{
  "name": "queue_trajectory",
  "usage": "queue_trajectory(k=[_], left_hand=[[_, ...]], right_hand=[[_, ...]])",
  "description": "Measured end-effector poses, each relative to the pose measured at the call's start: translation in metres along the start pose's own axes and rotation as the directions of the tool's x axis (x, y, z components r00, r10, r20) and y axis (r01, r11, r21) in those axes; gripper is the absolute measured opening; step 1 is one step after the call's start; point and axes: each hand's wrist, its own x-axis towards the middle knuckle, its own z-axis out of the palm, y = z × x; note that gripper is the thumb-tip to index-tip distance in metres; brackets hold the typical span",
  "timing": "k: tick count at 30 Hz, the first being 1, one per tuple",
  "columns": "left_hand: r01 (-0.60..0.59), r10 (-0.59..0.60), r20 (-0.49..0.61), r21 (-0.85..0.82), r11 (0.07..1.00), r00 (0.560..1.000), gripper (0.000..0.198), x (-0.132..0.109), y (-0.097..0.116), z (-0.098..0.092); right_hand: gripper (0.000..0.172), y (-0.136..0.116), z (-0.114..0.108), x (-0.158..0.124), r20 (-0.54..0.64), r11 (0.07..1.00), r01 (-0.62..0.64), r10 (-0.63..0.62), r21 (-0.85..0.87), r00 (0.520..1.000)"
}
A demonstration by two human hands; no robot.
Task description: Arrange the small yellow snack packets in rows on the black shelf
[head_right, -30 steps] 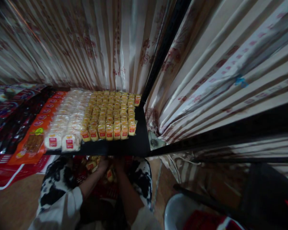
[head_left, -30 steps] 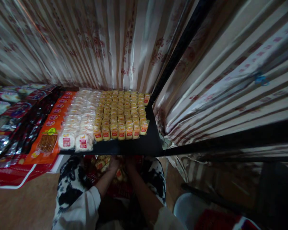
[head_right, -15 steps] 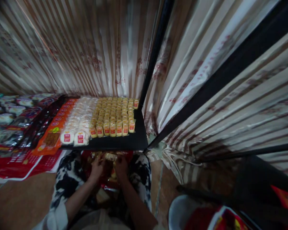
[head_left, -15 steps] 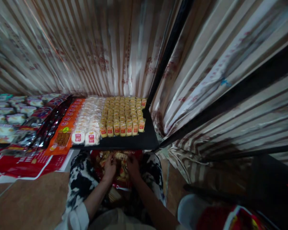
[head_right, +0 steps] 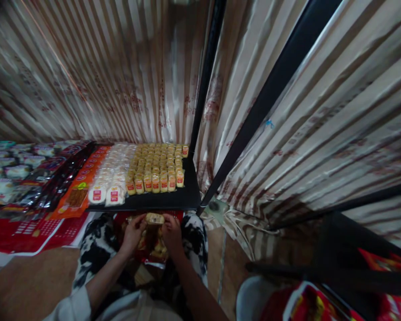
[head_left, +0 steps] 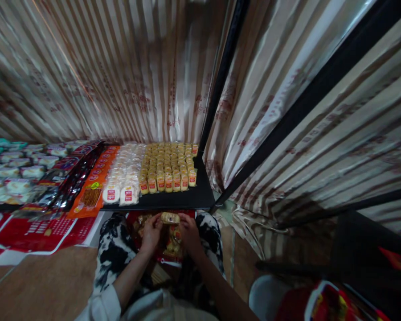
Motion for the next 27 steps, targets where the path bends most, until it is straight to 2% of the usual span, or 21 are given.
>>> queue_trajectory(k=[4,9,13,17,21,23,27], left_hand=[[-0.063,0.062,0.015,0.023,0.998,0.998,0.028,-0.002,0.014,-0.007],[-0.190,0.192,-0.002,0.126,0.974,0.981,0.025,-0.005,0.036,-0.017],[-0.236,0.239,-0.003,0.147,0.961,0.971,0.030,-0.003,0.050,-0.022],[-0.199,0.190,0.078,0.117,0.973,0.979,0.038,0.002,0.057,-0.022],[-0.073,0.085,0.217,-0.061,0.995,0.972,0.043,0.005,0.058,-0.016],[-0.034,0.062,0.234,-0.122,0.992,0.970,0.044,0.006,0.059,-0.013],[-0.038,0.087,0.233,-0.209,0.977,0.968,0.041,0.004,0.064,-0.010]], right_hand=[[0.037,0.000,-0.005,0.000,0.041,0.995,-0.024,0.020,0.098,0.999],[0.041,-0.001,-0.009,-0.002,0.116,0.954,-0.129,0.101,0.270,0.988],[0.042,-0.006,-0.013,-0.002,0.118,0.919,-0.164,0.129,0.358,0.984],[0.039,-0.014,-0.018,0.003,0.099,0.895,-0.160,0.130,0.416,0.987],[0.035,-0.021,-0.022,0.007,0.070,0.907,-0.168,0.153,0.387,0.986],[0.035,-0.021,-0.023,0.008,0.058,0.912,-0.167,0.157,0.374,0.986],[0.036,-0.020,-0.025,0.007,0.045,0.923,-0.175,0.170,0.343,0.984]])
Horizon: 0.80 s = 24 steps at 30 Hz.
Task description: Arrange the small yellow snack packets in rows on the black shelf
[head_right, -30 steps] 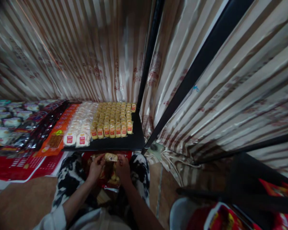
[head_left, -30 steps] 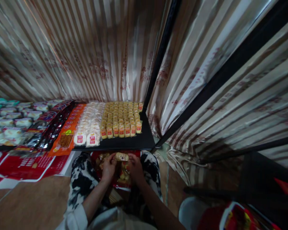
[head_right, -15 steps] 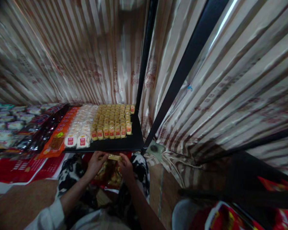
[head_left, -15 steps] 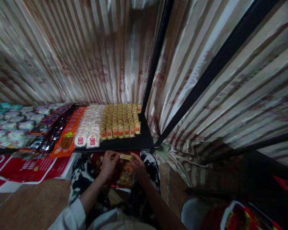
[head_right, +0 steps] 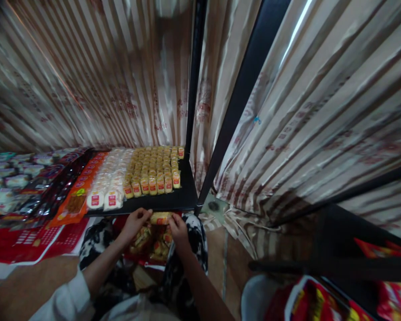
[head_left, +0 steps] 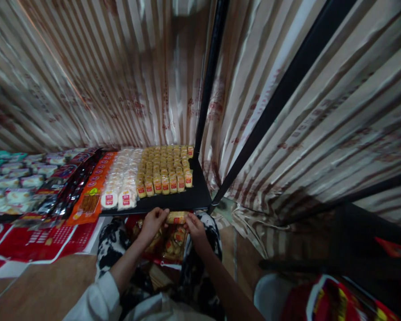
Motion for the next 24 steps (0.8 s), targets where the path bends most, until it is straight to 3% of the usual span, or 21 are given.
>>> queue_trajectory(k=[5,9,13,18,21,24], left_hand=[[-0.057,0.056,0.088,0.006,0.998,0.995,0.046,-0.002,-0.002,0.001],[-0.022,0.014,0.129,0.063,0.998,0.992,0.038,-0.004,0.002,0.002],[0.092,-0.082,0.081,-0.126,0.988,0.993,0.045,-0.005,0.014,0.011],[0.139,-0.111,0.108,-0.307,0.942,0.988,0.051,0.001,0.020,0.027],[0.078,-0.051,0.145,-0.186,0.979,0.988,0.048,0.011,0.027,0.030],[-0.109,0.104,0.109,0.043,0.993,0.989,0.043,0.027,0.043,0.027]], right_hand=[[0.038,-0.003,-0.003,0.006,0.003,1.000,0.000,0.000,-0.014,1.000],[0.043,-0.012,-0.004,0.015,-0.002,0.999,0.013,-0.013,0.039,1.000],[0.048,-0.019,0.000,0.019,0.026,0.990,0.059,-0.063,0.132,0.998],[0.033,-0.020,0.013,0.017,0.170,0.964,0.171,-0.206,0.202,0.964],[0.030,-0.020,0.014,0.021,0.143,0.956,0.258,-0.278,0.142,0.950],[0.033,-0.026,0.009,0.032,0.097,0.939,0.341,-0.336,-0.050,0.937]])
